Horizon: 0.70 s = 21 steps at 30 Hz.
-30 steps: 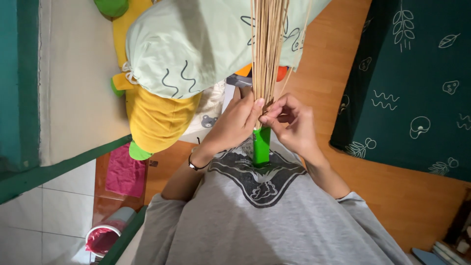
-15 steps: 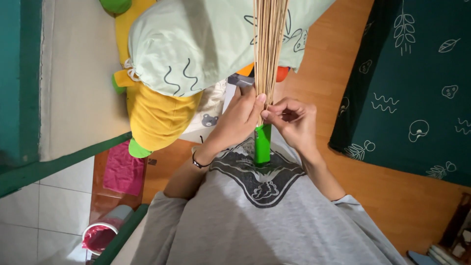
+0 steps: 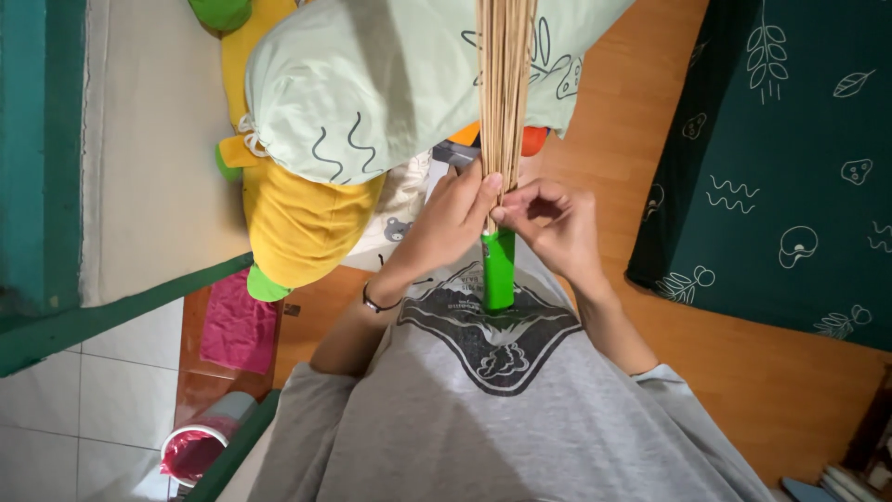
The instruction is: The person moves a pillow from the bed to a cabinet, then uses a broom to repeatedly hit the pillow and a banana plush toy to remove dust. The person then moves the items back to the bed and places the broom on a table.
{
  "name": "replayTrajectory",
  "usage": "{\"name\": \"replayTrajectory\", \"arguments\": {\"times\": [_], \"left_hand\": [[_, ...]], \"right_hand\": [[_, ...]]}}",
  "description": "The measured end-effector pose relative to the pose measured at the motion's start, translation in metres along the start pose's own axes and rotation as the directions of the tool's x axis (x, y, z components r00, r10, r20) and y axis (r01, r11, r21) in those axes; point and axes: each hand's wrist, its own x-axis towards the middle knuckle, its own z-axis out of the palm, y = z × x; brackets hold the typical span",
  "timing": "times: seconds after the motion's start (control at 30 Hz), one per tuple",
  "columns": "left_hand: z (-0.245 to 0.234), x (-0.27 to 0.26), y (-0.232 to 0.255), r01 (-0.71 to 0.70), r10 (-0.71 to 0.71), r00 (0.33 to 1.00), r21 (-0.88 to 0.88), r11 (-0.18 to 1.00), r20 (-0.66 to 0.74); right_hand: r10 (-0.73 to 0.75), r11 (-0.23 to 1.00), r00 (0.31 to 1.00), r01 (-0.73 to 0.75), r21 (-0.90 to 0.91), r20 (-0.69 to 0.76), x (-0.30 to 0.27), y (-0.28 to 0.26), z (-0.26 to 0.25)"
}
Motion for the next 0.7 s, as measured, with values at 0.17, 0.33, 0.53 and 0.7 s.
{"name": "replayTrajectory", "arguments": {"times": [0.17,0.33,0.53,0.7], "left_hand": [[-0.002,0.000,0.003,0.050,-0.048,0.998,-0.083,0.995,0.028],[-0.002,0.002,-0.001,0.075,-0.078,0.997,-0.116,0.990,-0.017],[-0.002,0.017,-0.038,0.105,-0.030,0.977,0.354,0.929,-0.211],[-0.035,0.023,-0.099,0.339,-0.058,0.903,0.624,0.704,-0.425]], "right_hand": [[-0.192,0.961,0.980,0.177,-0.212,-0.050,-0.003,0.002,-0.002],[-0.218,0.933,0.973,0.187,0.308,0.071,0.008,0.019,0.014],[0.234,0.913,0.970,-0.241,0.330,0.061,0.030,0.072,0.026],[0.059,0.998,0.993,-0.062,0.028,0.106,0.033,0.137,-0.021]]}}
